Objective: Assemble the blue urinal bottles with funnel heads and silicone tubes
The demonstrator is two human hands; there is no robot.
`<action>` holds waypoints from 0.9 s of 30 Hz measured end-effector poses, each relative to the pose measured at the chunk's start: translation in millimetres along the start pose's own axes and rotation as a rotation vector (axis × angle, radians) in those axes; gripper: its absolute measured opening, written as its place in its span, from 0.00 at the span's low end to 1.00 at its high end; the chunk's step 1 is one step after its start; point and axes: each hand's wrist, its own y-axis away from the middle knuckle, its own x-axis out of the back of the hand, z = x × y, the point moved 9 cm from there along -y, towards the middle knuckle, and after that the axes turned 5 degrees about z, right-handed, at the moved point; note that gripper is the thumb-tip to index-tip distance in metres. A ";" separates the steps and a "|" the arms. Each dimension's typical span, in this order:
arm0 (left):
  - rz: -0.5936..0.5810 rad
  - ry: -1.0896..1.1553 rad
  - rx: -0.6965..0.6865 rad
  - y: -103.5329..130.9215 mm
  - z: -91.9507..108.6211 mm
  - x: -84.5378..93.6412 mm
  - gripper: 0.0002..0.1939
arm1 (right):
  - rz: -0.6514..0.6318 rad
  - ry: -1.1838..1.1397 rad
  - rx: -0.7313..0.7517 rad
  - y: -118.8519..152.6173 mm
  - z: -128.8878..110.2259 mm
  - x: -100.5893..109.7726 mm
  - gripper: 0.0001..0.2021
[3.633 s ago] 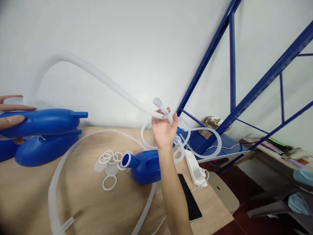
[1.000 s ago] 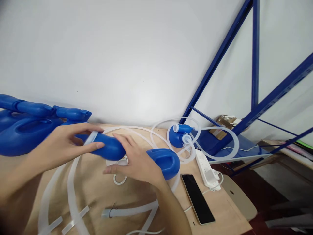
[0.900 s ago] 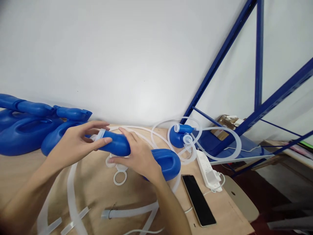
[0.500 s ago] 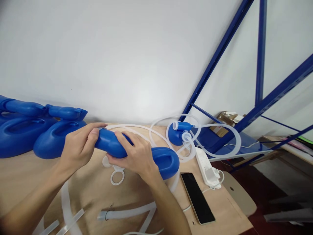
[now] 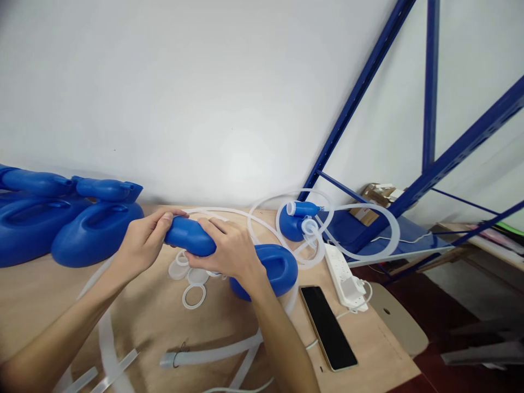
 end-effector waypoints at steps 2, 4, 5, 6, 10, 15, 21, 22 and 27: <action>-0.017 0.004 0.004 -0.3 -2.6 -5.4 0.28 | -0.023 -0.014 -0.031 -0.2 6.4 -4.7 0.28; -0.026 0.017 0.011 -1.0 -6.4 -10.4 0.29 | -0.050 -0.018 -0.058 -0.3 12.4 -10.1 0.28; -0.034 0.030 0.017 -1.7 -9.0 -12.8 0.29 | -0.060 -0.022 -0.068 -0.4 14.8 -12.2 0.29; -0.039 0.048 0.030 -2.8 -12.4 -14.4 0.29 | -0.064 -0.030 -0.075 -0.7 16.5 -13.3 0.28; 0.049 0.079 0.129 -11.8 -33.4 0.6 0.27 | -0.006 -0.116 -0.103 -3.7 18.7 -4.2 0.26; 0.025 -0.025 0.113 -19.7 -42.7 19.4 0.30 | -0.005 -0.163 -0.199 -7.1 24.3 3.9 0.29; -0.084 -0.129 -0.119 -16.8 -21.0 12.6 0.28 | -0.038 -0.214 -0.377 -3.8 55.9 -7.6 0.33; -0.157 -0.073 -0.107 -15.4 -20.8 6.3 0.27 | -0.046 -0.239 -0.385 -3.3 60.0 -9.6 0.33; -0.193 0.141 -0.019 -13.3 -20.4 2.2 0.25 | -0.057 -0.327 -0.399 -1.2 69.4 -15.3 0.32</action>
